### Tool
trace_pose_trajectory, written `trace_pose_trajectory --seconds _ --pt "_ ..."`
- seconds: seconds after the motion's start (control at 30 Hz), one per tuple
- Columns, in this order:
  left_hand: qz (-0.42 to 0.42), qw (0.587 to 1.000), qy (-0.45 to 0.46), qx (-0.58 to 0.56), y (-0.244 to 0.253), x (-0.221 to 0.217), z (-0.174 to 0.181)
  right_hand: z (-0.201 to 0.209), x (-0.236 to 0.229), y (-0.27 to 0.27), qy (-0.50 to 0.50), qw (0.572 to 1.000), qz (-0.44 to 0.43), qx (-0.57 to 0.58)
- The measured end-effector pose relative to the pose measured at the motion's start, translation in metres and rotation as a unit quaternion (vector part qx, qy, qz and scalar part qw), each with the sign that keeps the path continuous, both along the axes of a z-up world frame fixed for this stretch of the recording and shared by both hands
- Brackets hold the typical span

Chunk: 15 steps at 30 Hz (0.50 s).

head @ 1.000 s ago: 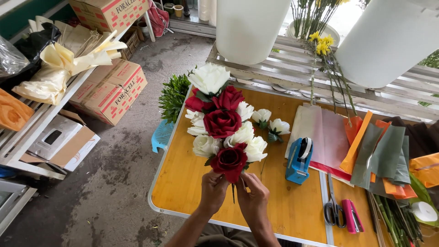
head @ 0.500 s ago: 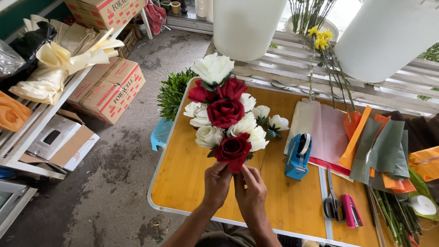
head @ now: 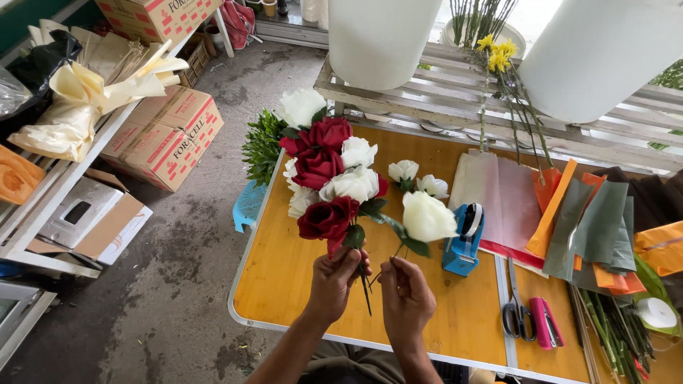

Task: The person arranges red and white artificial roses into a bouquet on a wooden table. They gather the stems, adjust the flower positions, and secure the arrangement using a blue tape dispenser and floral tape. The person also handles individual roses and greenery while assembling the bouquet.

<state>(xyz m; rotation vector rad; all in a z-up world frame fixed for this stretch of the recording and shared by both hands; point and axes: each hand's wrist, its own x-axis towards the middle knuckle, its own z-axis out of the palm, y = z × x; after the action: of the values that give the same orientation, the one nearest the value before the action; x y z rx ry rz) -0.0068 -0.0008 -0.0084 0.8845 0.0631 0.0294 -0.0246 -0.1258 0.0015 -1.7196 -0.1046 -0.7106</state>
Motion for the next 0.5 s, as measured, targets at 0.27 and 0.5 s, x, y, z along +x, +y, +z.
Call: trace_pose_trajectory --seconds 0.27,0.5 --pt "-0.007 0.999 -0.038 0.014 -0.002 0.001 -0.020 0.016 0.003 0.009 -0.061 0.988 0.043 -0.135" --pt "-0.021 0.999 -0.046 0.014 0.001 0.007 -0.014 0.009 0.012 -0.002 -0.019 0.990 0.083 -0.112"
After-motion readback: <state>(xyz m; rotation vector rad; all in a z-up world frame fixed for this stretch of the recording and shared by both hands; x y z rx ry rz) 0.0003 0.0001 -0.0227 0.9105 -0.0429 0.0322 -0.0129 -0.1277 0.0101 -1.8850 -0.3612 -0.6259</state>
